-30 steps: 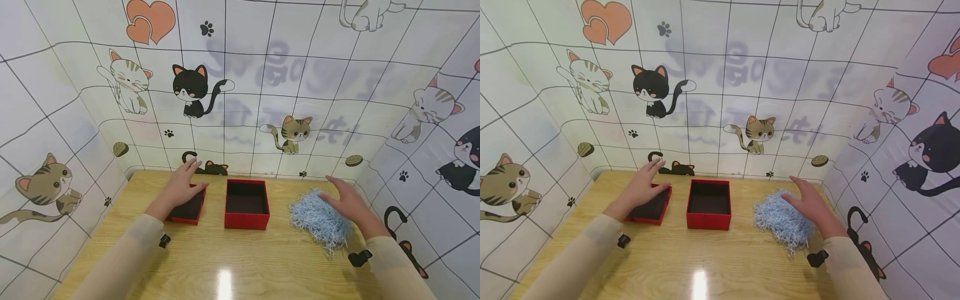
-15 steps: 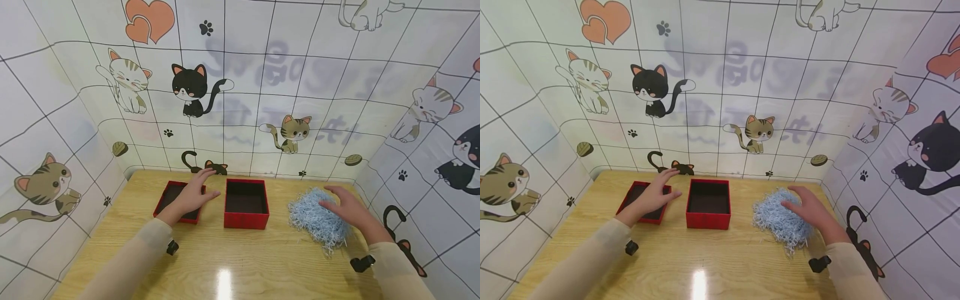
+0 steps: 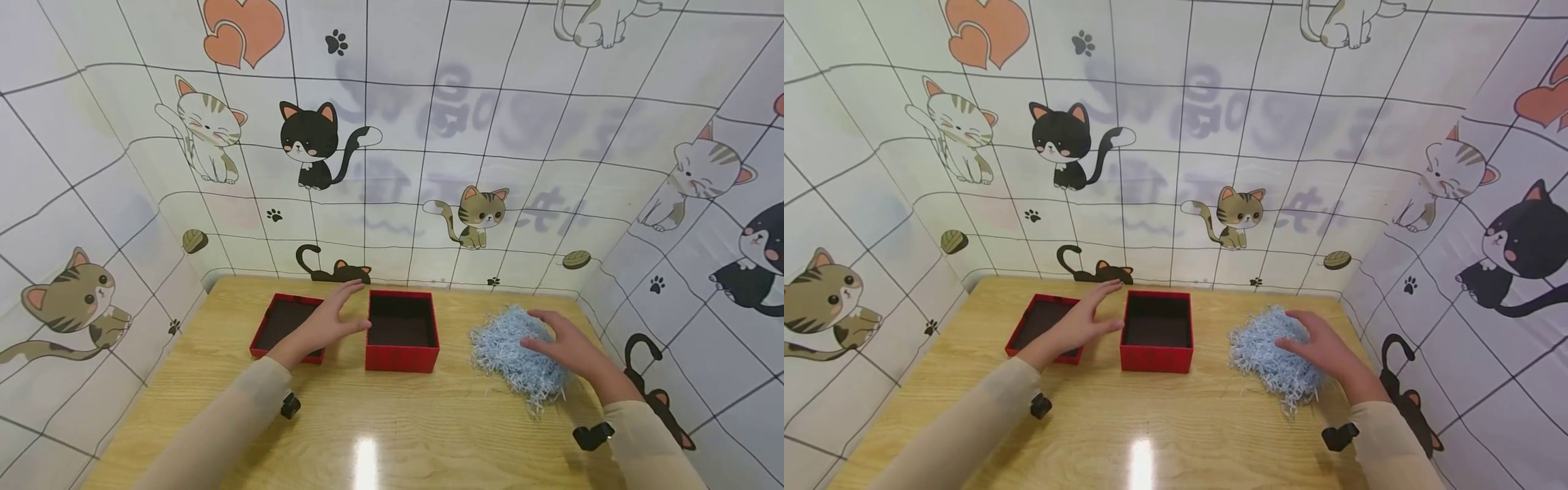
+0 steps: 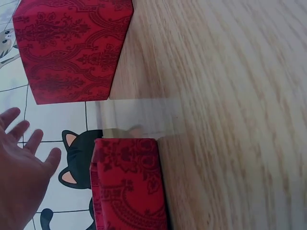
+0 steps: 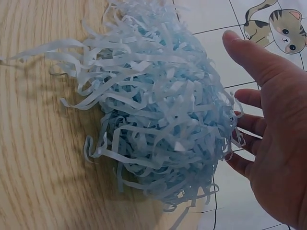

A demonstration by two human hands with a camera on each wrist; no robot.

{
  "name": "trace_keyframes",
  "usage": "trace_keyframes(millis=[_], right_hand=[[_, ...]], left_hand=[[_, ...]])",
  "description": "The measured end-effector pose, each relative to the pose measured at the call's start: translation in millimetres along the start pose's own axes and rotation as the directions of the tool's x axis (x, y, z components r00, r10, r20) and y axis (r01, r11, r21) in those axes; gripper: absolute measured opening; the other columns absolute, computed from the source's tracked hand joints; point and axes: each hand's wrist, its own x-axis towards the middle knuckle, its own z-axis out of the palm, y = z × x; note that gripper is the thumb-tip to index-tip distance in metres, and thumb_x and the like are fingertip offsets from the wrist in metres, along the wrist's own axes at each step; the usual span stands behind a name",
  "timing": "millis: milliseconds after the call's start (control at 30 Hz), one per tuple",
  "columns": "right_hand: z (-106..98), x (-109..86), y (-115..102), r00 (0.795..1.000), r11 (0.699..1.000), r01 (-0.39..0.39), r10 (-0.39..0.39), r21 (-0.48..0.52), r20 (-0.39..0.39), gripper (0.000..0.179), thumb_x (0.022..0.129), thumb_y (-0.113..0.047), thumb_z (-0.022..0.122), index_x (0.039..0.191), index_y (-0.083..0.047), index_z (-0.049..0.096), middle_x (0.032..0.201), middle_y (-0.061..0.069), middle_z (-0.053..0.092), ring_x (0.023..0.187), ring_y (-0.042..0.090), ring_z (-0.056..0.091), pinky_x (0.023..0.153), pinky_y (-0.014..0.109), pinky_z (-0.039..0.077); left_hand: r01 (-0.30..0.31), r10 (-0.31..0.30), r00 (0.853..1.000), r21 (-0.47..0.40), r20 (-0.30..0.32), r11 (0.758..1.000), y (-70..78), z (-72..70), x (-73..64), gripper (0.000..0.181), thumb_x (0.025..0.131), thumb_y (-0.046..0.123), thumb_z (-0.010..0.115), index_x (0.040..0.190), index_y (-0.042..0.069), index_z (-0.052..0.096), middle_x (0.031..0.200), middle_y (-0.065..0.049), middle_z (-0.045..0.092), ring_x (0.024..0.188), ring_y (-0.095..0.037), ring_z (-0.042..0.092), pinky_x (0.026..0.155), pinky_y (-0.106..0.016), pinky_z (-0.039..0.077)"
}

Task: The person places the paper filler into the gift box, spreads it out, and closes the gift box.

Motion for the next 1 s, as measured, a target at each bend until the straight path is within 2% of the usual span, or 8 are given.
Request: trace_keyframes(millis=[133,400,567,700,800,1000], right_hand=[[2,-2.8,1,1.0,1.0,-0.003,0.003,0.009,0.02,0.09,0.103,-0.044,0.08,0.167,0.003,0.039,0.169,0.036,0.034,0.153,0.062,0.032,0.113,0.083,0.034],[7,-5.0,8,0.999,1.0,0.006,-0.006,0.012,0.048,0.096,0.1,-0.044,0.084,0.168,0.004,0.036,0.17,0.036,0.034,0.153,0.063,0.031,0.115,0.082,0.033],[9,-2.3,11,0.996,0.998,0.054,-0.055,0.019,0.066,0.101,0.096,-0.041,0.089,0.168,0.005,0.036,0.169,0.037,0.034,0.154,0.063,0.029,0.116,0.082,0.03],[11,-1.2,14,0.991,0.995,0.1,-0.101,0.015,0.083,0.105,0.091,-0.039,0.093,0.167,0.006,0.037,0.169,0.038,0.034,0.153,0.064,0.029,0.116,0.084,0.029],[15,-0.8,19,0.989,0.993,0.117,-0.118,0.017,0.094,0.106,0.089,-0.039,0.095,0.167,0.005,0.037,0.169,0.038,0.034,0.153,0.065,0.028,0.115,0.085,0.029],[24,0.3,26,0.99,0.997,0.072,-0.073,0.014,0.124,0.109,0.089,-0.045,0.095,0.17,-0.001,0.037,0.173,0.037,0.028,0.156,0.065,0.022,0.115,0.086,0.028]], left_hand=[[-0.011,0.011,0.999,0.006,0.049,1.0,-0.2,3.8,2.9,0.098,0.097,0.05,0.086,0.176,0.029,0.032,0.183,0.004,0.022,0.168,-0.029,0.019,0.128,-0.069,0.028],[-0.019,0.019,0.993,-0.001,0.115,1.0,-2.6,9.9,6.6,0.106,0.095,0.044,0.088,0.178,0.032,0.023,0.186,-0.002,0.013,0.17,-0.032,0.01,0.128,-0.072,0.023],[-0.021,0.024,0.989,-0.021,0.147,1.0,-3.0,12.5,9.3,0.112,0.093,0.038,0.091,0.179,0.023,0.02,0.186,0.001,0.009,0.171,-0.034,0.002,0.128,-0.075,0.02],[-0.001,0.006,0.985,-0.028,0.173,1.0,-2.9,14.9,10.7,0.116,0.092,0.033,0.093,0.18,0.025,0.017,0.186,0.006,0.006,0.171,-0.029,0.003,0.129,-0.073,0.02],[0.009,-0.003,0.983,-0.034,0.184,0.999,-2.4,16.2,10.8,0.118,0.091,0.032,0.093,0.18,0.027,0.016,0.186,0.004,0.005,0.17,-0.026,0.004,0.129,-0.072,0.021],[0.013,-0.013,0.981,0.003,0.195,1.0,-1.5,15.9,12.1,0.121,0.09,0.036,0.095,0.18,0.025,0.015,0.186,0.005,0.006,0.17,-0.028,0.007,0.128,-0.073,0.023]])
